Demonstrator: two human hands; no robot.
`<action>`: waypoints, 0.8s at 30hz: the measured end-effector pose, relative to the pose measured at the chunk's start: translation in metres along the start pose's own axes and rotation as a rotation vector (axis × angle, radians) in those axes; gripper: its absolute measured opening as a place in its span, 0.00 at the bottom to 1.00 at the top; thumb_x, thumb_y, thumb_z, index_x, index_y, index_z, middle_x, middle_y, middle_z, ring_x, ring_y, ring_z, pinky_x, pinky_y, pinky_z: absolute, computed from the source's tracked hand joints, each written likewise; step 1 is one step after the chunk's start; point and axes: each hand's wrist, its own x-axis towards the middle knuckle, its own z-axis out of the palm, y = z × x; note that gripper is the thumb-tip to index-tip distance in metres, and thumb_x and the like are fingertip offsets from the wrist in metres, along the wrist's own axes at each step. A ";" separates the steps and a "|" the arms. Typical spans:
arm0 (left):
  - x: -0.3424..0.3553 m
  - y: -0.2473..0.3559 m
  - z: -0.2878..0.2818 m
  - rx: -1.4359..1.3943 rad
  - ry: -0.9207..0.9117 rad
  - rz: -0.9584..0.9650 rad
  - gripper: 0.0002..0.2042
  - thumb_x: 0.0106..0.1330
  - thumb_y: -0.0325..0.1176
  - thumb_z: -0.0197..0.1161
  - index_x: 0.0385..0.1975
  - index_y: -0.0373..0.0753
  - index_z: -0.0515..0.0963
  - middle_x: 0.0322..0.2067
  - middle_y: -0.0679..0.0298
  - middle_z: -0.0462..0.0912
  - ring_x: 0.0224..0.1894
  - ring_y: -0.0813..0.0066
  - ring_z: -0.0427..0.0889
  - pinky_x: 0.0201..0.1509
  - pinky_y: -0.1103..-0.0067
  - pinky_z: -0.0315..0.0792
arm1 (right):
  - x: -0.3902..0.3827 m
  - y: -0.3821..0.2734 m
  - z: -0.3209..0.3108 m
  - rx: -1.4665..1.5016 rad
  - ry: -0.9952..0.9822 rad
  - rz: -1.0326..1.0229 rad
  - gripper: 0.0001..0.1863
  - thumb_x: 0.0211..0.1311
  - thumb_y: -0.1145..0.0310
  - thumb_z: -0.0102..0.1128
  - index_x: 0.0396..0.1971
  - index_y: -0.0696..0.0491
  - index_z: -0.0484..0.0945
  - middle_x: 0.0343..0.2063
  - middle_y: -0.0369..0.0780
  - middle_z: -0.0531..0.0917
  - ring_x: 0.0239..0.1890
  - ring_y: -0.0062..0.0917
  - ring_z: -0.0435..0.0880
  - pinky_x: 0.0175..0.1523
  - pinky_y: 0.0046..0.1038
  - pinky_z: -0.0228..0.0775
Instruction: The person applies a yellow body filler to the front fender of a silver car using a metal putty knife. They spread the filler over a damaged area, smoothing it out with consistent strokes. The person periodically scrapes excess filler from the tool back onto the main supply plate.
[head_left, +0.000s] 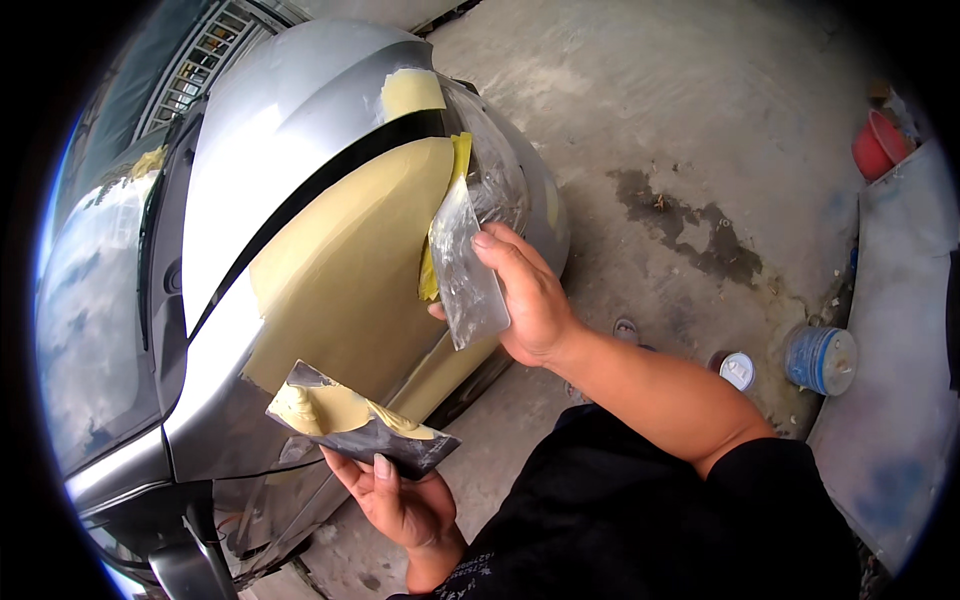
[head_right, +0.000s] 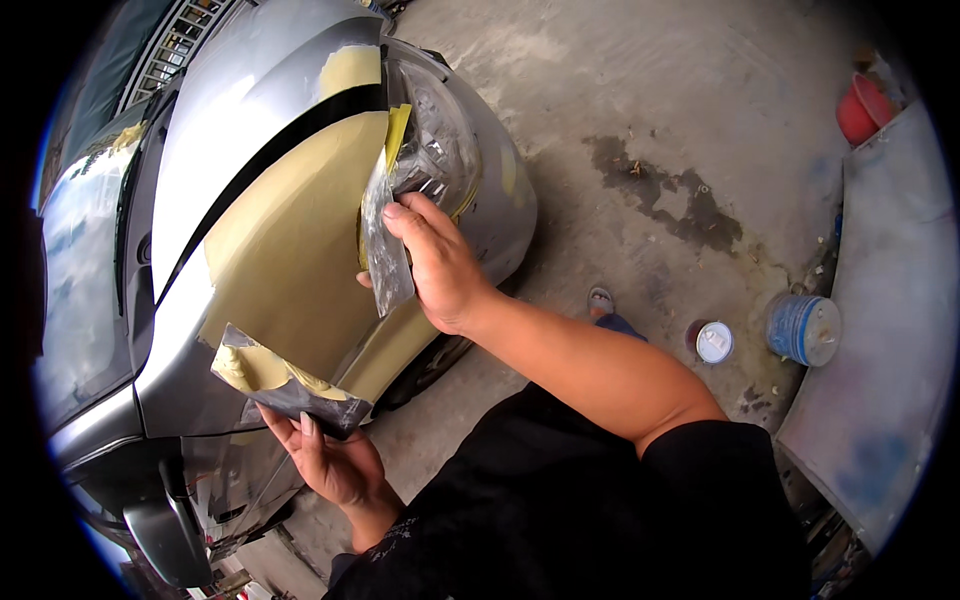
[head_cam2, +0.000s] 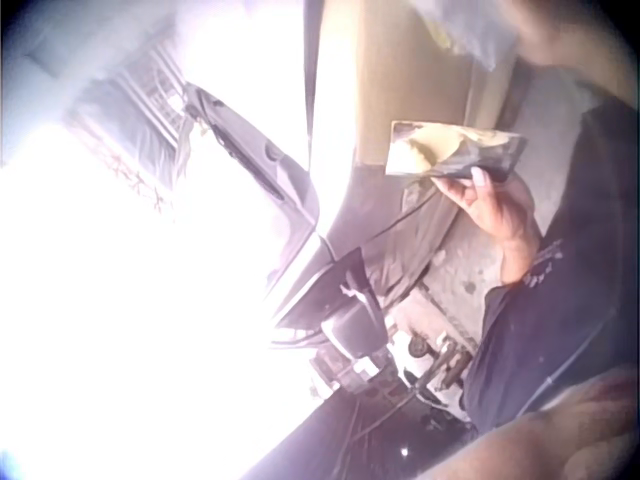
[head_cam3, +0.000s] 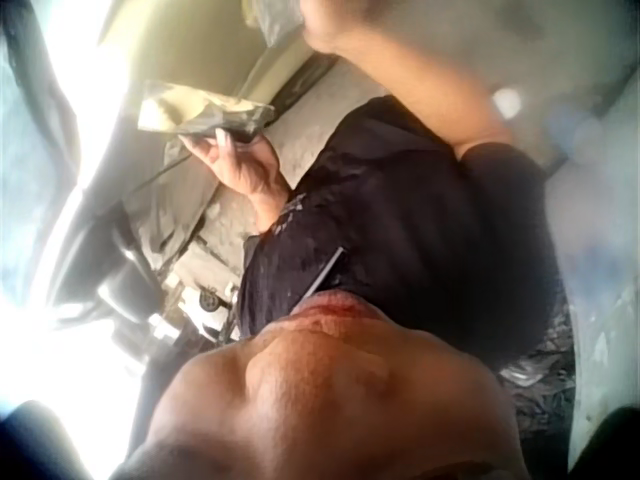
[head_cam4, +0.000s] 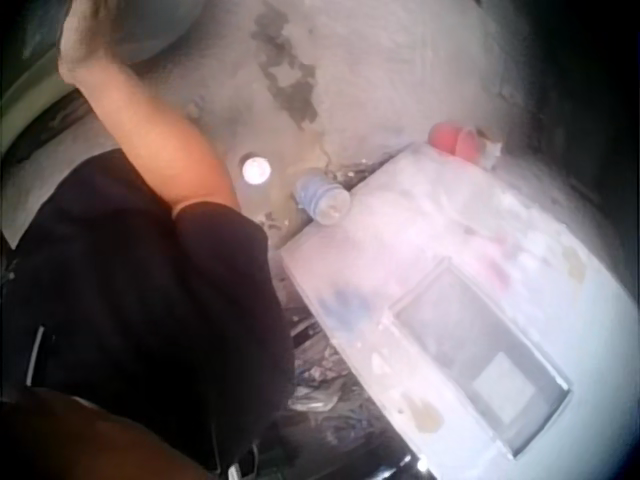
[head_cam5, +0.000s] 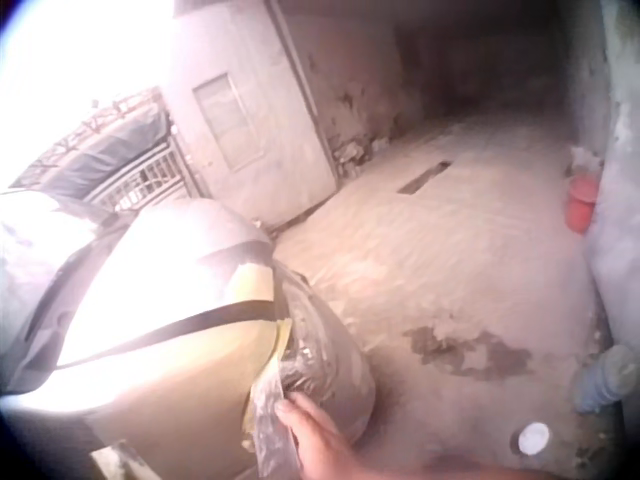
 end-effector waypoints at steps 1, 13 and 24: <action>0.000 -0.001 0.002 -0.004 0.001 0.003 0.29 0.64 0.22 0.49 0.67 0.40 0.53 0.65 0.57 0.60 0.66 0.63 0.61 0.69 0.62 0.57 | -0.002 0.002 -0.002 -0.010 -0.002 0.014 0.17 0.68 0.59 0.45 0.50 0.53 0.69 0.41 0.38 0.77 0.45 0.25 0.78 0.47 0.40 0.77; 0.025 -0.043 0.093 -0.076 0.104 0.034 0.29 0.64 0.19 0.49 0.67 0.39 0.54 0.63 0.56 0.63 0.64 0.63 0.65 0.69 0.65 0.59 | -0.010 -0.091 -0.063 -1.048 -0.803 -0.410 0.20 0.52 0.68 0.63 0.46 0.60 0.79 0.51 0.49 0.76 0.52 0.42 0.76 0.55 0.35 0.69; 0.024 -0.084 0.172 -0.059 0.361 0.167 0.30 0.63 0.16 0.48 0.67 0.40 0.54 0.64 0.58 0.63 0.64 0.64 0.66 0.68 0.65 0.61 | 0.124 -0.220 -0.108 -0.958 -0.599 0.067 0.19 0.62 0.73 0.53 0.53 0.62 0.72 0.52 0.45 0.76 0.52 0.29 0.77 0.55 0.27 0.68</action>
